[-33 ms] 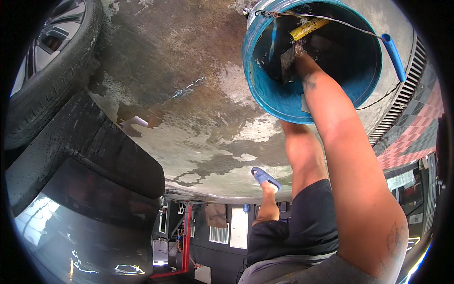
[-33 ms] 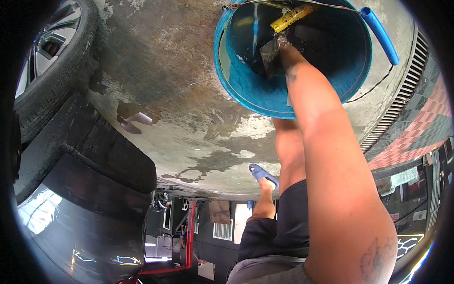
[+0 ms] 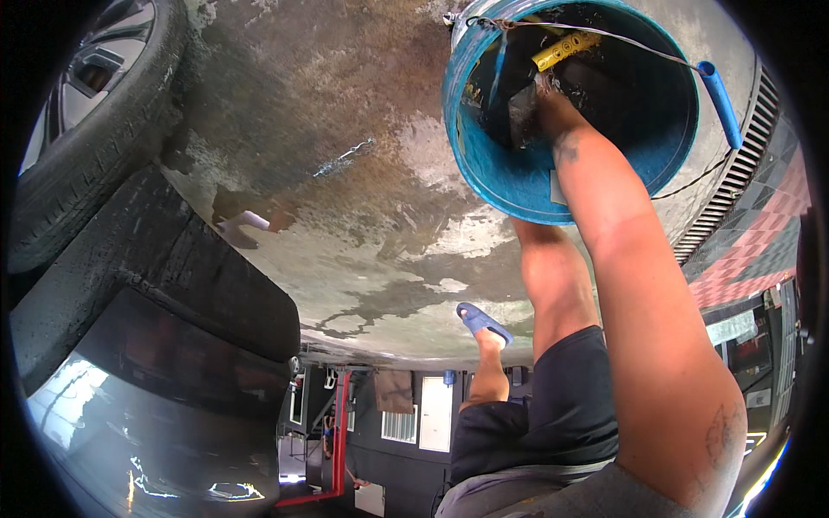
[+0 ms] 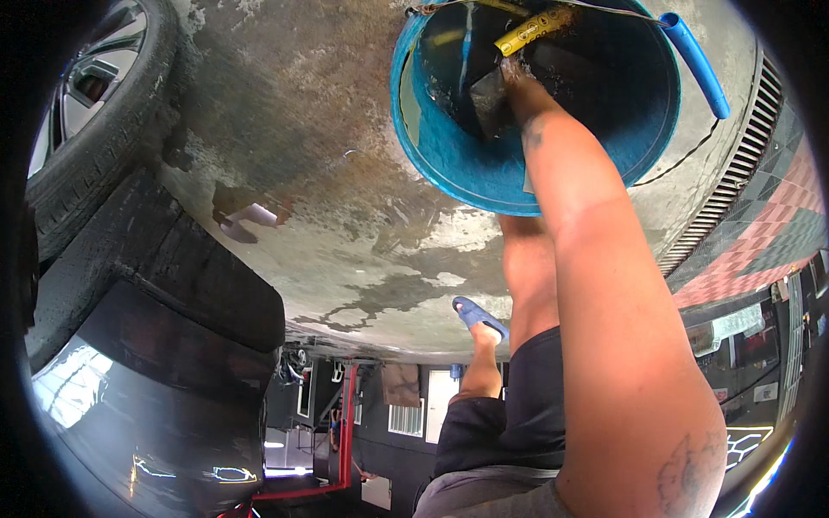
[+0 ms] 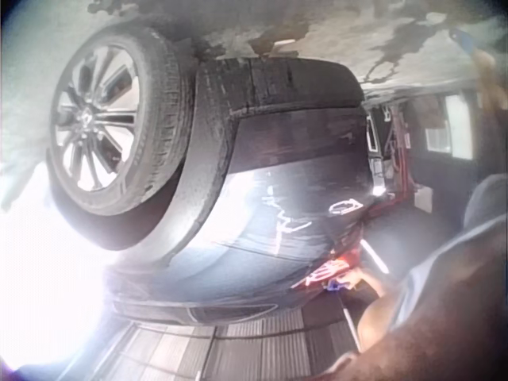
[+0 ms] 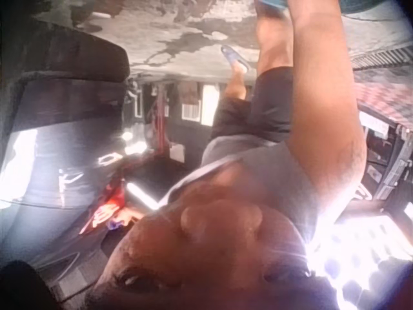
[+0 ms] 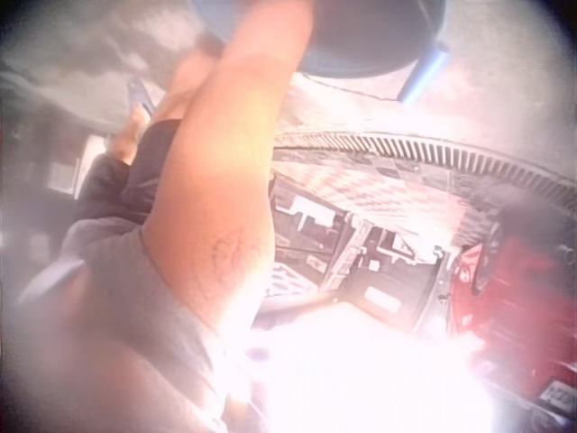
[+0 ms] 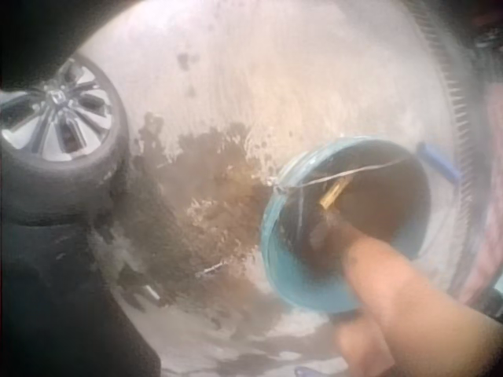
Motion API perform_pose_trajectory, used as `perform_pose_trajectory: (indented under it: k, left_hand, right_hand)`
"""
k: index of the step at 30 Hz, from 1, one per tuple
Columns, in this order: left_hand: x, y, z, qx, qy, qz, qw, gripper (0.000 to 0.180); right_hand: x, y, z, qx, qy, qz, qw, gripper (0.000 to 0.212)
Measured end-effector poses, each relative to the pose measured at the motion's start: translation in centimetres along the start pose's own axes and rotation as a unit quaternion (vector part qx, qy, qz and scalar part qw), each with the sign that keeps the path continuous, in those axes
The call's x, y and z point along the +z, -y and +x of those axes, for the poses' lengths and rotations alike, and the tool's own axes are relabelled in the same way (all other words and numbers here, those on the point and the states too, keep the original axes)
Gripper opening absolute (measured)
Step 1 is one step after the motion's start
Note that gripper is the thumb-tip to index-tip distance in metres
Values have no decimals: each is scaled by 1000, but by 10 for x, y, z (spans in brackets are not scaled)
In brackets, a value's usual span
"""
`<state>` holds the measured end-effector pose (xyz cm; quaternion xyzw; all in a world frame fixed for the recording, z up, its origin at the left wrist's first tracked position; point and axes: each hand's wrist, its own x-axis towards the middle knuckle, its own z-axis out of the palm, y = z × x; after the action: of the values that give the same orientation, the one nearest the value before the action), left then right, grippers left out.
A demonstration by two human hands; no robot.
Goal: The person wipes the rear bumper and taillight area of a dark gray car using a blue microfiber cloth and a small abrasive pad. They repeatedly dip the pad into a bucket of water and continue scrubbing the same section of the bumper.
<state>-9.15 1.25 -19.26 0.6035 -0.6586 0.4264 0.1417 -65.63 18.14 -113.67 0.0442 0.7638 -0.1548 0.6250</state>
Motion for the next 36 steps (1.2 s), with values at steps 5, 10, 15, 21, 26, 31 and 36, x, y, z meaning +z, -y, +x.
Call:
perform_pose_trajectory:
  k: [5, 10, 15, 21, 26, 31, 36]
  left_hand:
    - [-3, 2, -8, -9, -6, 2, 1000, 63]
    - [-8, 11, -13, -33, -21, -1, 999, 64]
    - [-43, 31, -14, -82, -44, 11, 996, 64]
    - [-83, 108, 32, -309, -67, 11, 949, 65]
    - [-102, 166, 44, -215, -106, 235, 942, 80]
    - [-80, 118, 33, -130, -65, 229, 962, 73]
    - [-55, -53, 21, -66, 8, -57, 996, 56]
  right_hand:
    - [-5, 42, 7, 105, 105, 101, 984, 36]
    - [-10, 54, -28, 82, 80, 139, 984, 35]
    - [-24, 43, -101, -142, -107, -23, 984, 48]
    - [-89, 61, -238, -116, 47, 294, 947, 33]
    - [-115, 76, -321, -183, 183, 385, 886, 60]
    - [-144, 70, -351, -197, 210, 410, 865, 46]
    - [-160, 37, -325, -236, 166, 325, 900, 40]
